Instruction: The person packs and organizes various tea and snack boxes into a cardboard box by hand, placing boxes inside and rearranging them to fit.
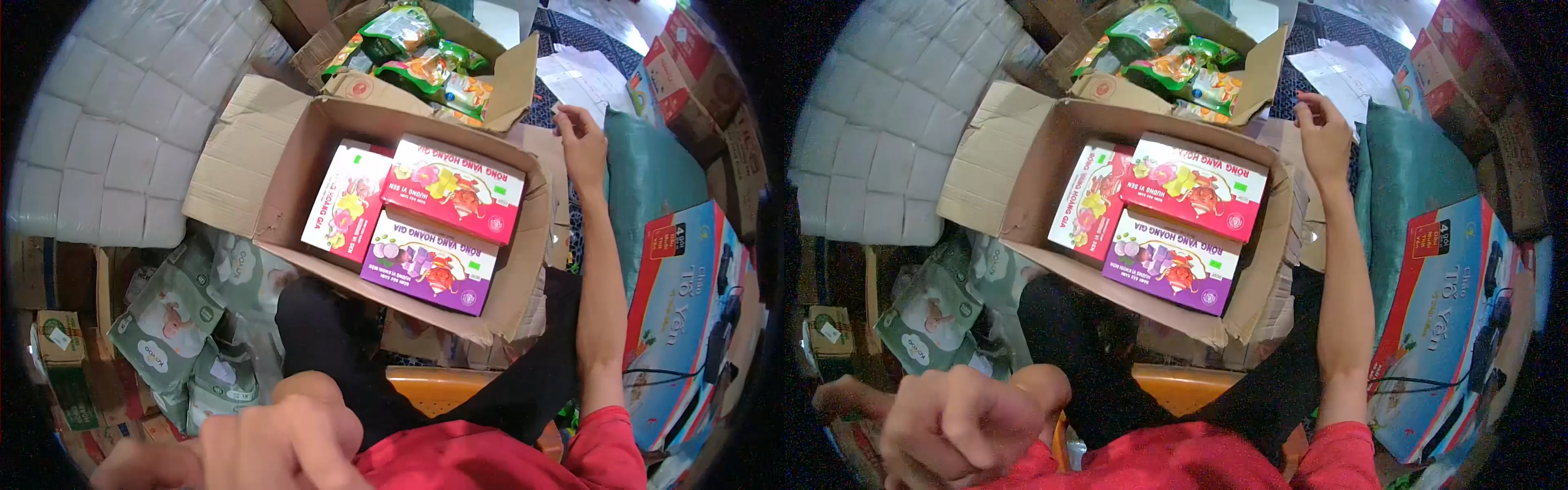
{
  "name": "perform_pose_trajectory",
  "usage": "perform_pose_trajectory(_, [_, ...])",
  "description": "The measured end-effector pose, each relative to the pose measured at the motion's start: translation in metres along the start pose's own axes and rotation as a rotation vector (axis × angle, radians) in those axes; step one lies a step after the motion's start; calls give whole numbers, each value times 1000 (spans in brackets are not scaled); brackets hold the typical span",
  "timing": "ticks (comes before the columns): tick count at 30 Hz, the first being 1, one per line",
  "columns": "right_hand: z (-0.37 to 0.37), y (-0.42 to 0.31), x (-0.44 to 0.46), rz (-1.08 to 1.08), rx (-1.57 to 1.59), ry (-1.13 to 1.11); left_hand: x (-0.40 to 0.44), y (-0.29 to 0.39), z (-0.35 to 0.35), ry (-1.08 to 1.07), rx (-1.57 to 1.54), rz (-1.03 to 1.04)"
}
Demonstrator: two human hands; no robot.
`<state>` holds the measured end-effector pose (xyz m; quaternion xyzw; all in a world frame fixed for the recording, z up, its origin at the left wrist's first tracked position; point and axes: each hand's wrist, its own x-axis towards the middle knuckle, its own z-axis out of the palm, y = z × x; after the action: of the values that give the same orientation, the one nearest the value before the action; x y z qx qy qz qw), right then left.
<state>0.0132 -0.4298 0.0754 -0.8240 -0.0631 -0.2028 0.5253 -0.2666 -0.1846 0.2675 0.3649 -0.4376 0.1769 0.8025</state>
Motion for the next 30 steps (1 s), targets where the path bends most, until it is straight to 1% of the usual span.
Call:
perform_pose_trajectory(2, [3,-2,0,-36,38,16,4,-4,-1,57,-7,-15])
perform_pose_trajectory(4, [2,-5,0,-32,30,28,5,-10,10,320,-91,-109])
perform_pose_trajectory(7, [5,-3,-1,-42,54,34,8,-18,12,526,29,-70])
perform_pose_trajectory(10, [4,-5,-3,-44,36,26,15,-19,11,661,8,-39])
perform_pose_trajectory(11, [4,-4,-3,-50,43,24,14,-20,8,638,-45,3])
perform_pose_trajectory(17, [5,-11,-5,-34,-2,-1,12,-11,-18,366,-88,-74])
perform_pose_trajectory(20, [6,-12,-6,5,14,-28,12,-8,-31,266,-75,-114])
perform_pose_trajectory(23, [9,-7,-6,-27,29,-46,14,-7,-29,298,92,-101])
perform_pose_trajectory(26, [10,-12,-9,-24,38,-65,16,-8,-28,268,110,-70])
perform_pose_trajectory(30, [11,-12,-10,-31,14,-66,13,-11,-44,224,300,-100])
